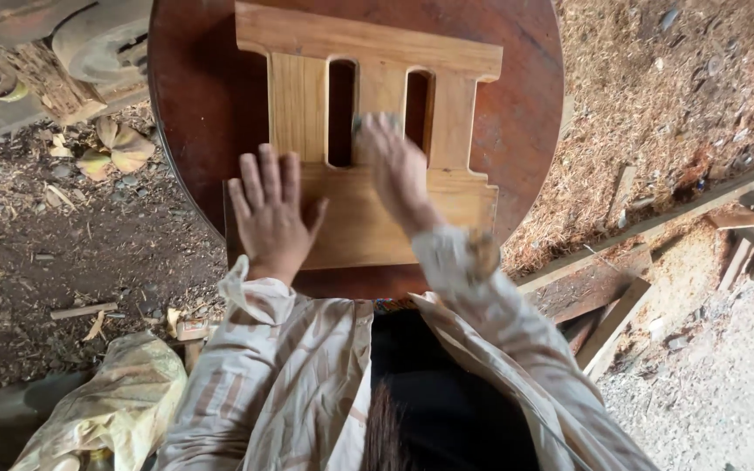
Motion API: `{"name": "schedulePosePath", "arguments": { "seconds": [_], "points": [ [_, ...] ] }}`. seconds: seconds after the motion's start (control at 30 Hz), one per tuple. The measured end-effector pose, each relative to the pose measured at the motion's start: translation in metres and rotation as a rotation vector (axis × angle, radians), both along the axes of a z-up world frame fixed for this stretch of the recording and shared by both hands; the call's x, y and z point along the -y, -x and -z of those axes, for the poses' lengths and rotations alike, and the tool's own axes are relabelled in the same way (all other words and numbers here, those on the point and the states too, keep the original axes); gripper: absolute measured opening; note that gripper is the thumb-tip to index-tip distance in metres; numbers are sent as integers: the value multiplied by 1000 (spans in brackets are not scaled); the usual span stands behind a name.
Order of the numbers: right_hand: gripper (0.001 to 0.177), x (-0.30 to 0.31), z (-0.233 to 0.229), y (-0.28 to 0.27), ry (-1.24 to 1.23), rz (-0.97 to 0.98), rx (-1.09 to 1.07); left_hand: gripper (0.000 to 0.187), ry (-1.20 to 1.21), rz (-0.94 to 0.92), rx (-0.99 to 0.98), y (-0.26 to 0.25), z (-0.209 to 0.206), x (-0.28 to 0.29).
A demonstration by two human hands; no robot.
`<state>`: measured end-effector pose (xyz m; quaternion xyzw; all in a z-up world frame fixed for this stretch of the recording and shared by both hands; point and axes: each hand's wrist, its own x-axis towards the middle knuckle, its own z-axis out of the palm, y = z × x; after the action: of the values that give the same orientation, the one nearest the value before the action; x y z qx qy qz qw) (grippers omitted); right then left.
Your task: The person sands a wooden piece with cutouts using a sanding block, working on the edges and flat surfaces. They then wipe the piece with a cloth to remove dust.
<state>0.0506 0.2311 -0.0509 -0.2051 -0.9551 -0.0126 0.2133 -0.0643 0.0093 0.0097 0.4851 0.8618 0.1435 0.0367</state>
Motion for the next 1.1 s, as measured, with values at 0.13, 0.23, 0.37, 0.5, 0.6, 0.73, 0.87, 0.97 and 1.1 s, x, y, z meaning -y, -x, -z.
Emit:
{"name": "schedulePosePath", "arguments": {
  "seconds": [0.13,0.23,0.37,0.5,0.6,0.73,0.87,0.97,1.1],
  "points": [
    [39,47,-17,-31,103,-193,44,83,119,-118,143,8,-7,-2],
    [27,20,6,2,98,-174,-7,84,128,-123,159,7,-9,-1],
    [24,-41,15,58,-35,-81,41,84,84,-121,118,7,-2,0],
    [36,-17,-31,43,246,-85,182,82,135,-138,-15,7,-16,-2],
    [34,-4,-36,29,275,-69,183,79,124,-143,-55,7,-13,0],
    [30,-47,-22,59,177,-130,103,81,126,-138,-49,5,-12,-1],
    [41,-53,-9,60,192,-115,116,80,135,-146,-86,6,-19,0],
    [41,-29,-29,27,215,-119,177,79,126,-141,-86,5,-17,-1],
    [38,-53,-20,38,128,-206,86,80,138,-128,-103,5,-17,-2]
  ]
}}
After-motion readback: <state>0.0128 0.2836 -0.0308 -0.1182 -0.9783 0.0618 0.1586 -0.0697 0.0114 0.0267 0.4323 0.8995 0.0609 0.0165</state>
